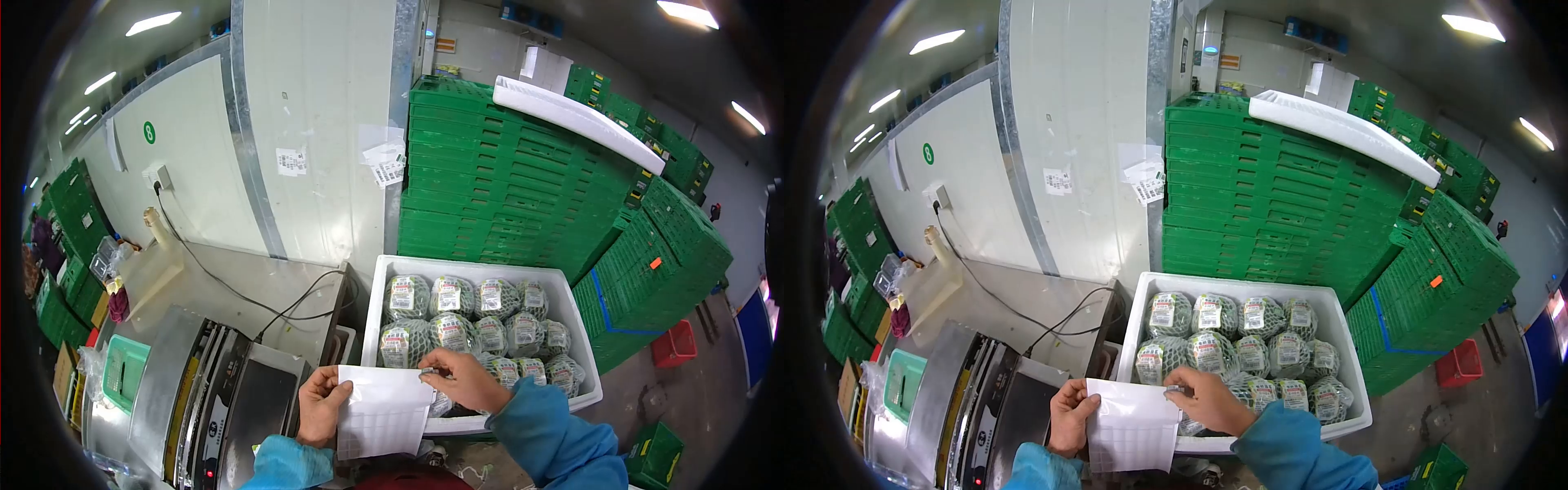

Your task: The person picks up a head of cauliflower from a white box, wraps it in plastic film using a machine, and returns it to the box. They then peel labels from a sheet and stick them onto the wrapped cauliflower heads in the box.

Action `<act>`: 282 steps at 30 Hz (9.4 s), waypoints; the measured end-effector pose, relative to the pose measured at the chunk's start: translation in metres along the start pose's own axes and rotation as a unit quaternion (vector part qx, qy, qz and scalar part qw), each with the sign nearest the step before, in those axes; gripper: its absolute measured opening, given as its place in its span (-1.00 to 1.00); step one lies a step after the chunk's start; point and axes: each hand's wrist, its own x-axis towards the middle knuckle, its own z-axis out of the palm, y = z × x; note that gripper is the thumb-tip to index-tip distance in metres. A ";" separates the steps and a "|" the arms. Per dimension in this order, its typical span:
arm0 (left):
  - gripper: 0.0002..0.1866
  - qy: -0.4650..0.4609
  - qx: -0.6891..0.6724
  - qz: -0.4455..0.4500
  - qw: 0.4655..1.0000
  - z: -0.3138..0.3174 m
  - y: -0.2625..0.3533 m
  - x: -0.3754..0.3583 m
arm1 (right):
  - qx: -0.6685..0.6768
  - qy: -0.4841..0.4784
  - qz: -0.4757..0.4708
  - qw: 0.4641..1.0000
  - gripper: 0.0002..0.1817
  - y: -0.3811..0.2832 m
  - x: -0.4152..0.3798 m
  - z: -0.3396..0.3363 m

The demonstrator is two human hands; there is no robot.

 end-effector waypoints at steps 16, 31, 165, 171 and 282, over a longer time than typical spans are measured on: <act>-0.75 0.032 -0.022 -0.032 0.999 -0.031 0.016 -0.012 | 0.085 0.294 0.061 0.950 -0.77 0.080 0.066 0.026; -0.70 -0.079 0.030 -0.016 0.996 -0.018 0.034 -0.025 | 0.117 0.050 0.019 0.992 -0.85 -0.011 -0.027 0.051; -0.29 -0.288 0.424 -0.097 0.853 0.088 -0.020 -0.043 | 0.183 0.323 0.086 0.924 -0.79 0.144 -0.171 -0.138; -0.31 -0.337 0.432 -0.101 0.830 0.117 -0.009 -0.043 | 0.145 0.386 0.112 0.904 -0.89 0.163 -0.152 -0.114; -0.29 -0.472 0.678 0.064 0.560 0.071 -0.025 0.031 | -0.056 0.312 0.099 0.943 -0.82 0.076 -0.036 0.030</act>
